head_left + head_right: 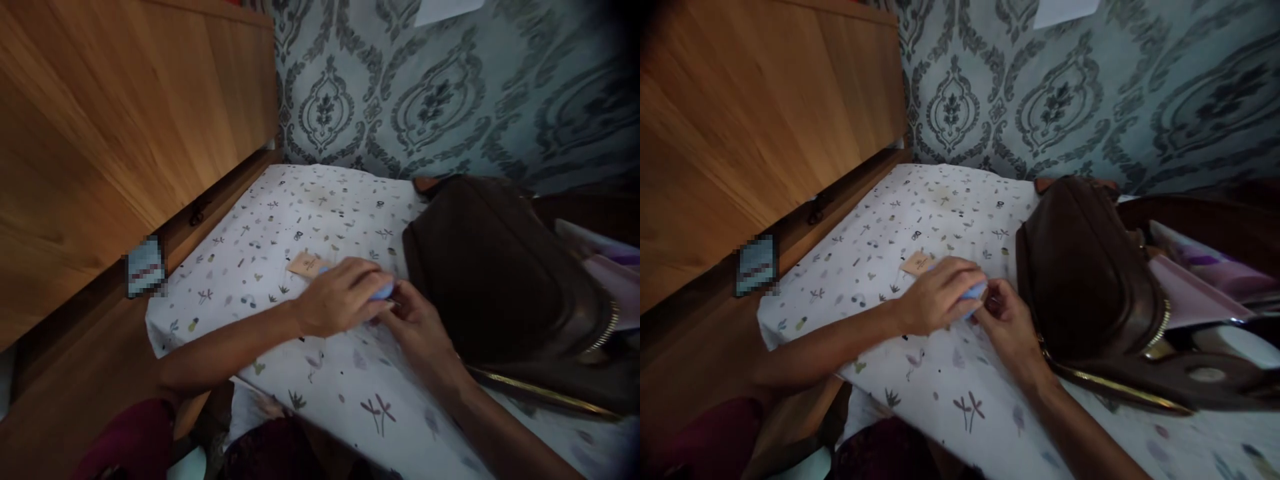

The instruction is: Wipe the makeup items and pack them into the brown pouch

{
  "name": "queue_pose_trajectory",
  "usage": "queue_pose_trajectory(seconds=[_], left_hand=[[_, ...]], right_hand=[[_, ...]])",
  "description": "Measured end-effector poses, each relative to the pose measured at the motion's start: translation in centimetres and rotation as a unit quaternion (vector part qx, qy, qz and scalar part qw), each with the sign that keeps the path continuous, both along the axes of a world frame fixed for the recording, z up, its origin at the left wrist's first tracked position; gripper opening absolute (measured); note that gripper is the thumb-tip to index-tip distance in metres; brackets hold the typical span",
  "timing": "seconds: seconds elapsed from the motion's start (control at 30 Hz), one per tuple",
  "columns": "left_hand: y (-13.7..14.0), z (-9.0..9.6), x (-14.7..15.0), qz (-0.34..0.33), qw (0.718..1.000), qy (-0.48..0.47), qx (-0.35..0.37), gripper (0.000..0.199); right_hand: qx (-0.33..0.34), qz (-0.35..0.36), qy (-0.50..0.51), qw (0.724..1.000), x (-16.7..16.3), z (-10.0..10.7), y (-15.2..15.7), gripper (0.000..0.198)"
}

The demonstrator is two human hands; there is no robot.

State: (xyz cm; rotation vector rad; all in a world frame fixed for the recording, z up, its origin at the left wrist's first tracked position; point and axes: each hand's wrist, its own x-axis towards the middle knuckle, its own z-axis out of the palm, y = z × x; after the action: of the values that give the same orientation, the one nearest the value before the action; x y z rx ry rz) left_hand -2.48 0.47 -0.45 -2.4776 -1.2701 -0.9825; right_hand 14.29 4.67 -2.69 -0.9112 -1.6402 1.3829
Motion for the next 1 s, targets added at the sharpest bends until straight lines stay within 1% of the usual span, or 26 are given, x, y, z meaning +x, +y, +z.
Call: queue_pose_trajectory(seconds=[0.1, 0.17, 0.27, 0.37, 0.5, 0.57, 0.63, 0.73, 0.8, 0.9, 1.0], left_hand=[[0.2, -0.8, 1.1, -0.012, 0.996, 0.077, -0.031, 0.047], [0.6, -1.2, 0.9, 0.003, 0.994, 0.101, -0.045, 0.047], [1.1, -1.5, -0.3, 0.030, 0.992, 0.107, -0.066, 0.046], [1.7, -1.4, -1.7, 0.059, 0.989, 0.096, -0.100, 0.042], [2.4, -1.3, -4.2, 0.099, 0.981, 0.066, -0.151, 0.040], [2.8, -1.3, -5.6, 0.104, 0.977, 0.042, -0.181, 0.039], [3.1, -1.3, -6.8, 0.094, 0.974, 0.014, -0.204, 0.038], [3.4, -1.5, -7.8, 0.078, 0.974, -0.019, -0.211, 0.038], [3.6, -1.6, -7.9, 0.081, 0.974, -0.033, -0.209, 0.038], [3.6, -1.6, -7.7, 0.108, 0.972, -0.048, -0.203, 0.037], [3.7, -1.7, -7.9, 0.143, 0.971, -0.061, -0.182, 0.036]], right_hand=[[0.018, -0.012, 0.007, 1.000, 0.0, -0.4, 0.2, 0.033], [-0.003, -0.008, -0.007, 1.000, -0.1, -0.6, 0.2, 0.034], [-0.038, 0.002, -0.022, 0.999, -0.3, -0.5, 0.0, 0.041], [-0.053, -0.006, -0.026, 0.998, -0.4, -0.2, -0.4, 0.049], [-0.056, -0.014, -0.032, 0.998, -0.4, -0.1, -0.5, 0.054], [-0.051, -0.017, -0.029, 0.998, -0.3, -0.2, -0.4, 0.055], [-0.045, -0.016, -0.025, 0.999, -0.3, -0.5, -0.3, 0.054], [-0.048, -0.011, -0.016, 0.999, -0.3, -0.9, -0.2, 0.055], [-0.056, -0.007, -0.009, 0.998, -0.3, -1.1, -0.2, 0.056], [-0.061, -0.007, -0.003, 0.998, -0.3, -1.4, -0.2, 0.056], [-0.023, -0.012, -0.011, 1.000, -0.3, -1.4, -0.4, 0.051]])
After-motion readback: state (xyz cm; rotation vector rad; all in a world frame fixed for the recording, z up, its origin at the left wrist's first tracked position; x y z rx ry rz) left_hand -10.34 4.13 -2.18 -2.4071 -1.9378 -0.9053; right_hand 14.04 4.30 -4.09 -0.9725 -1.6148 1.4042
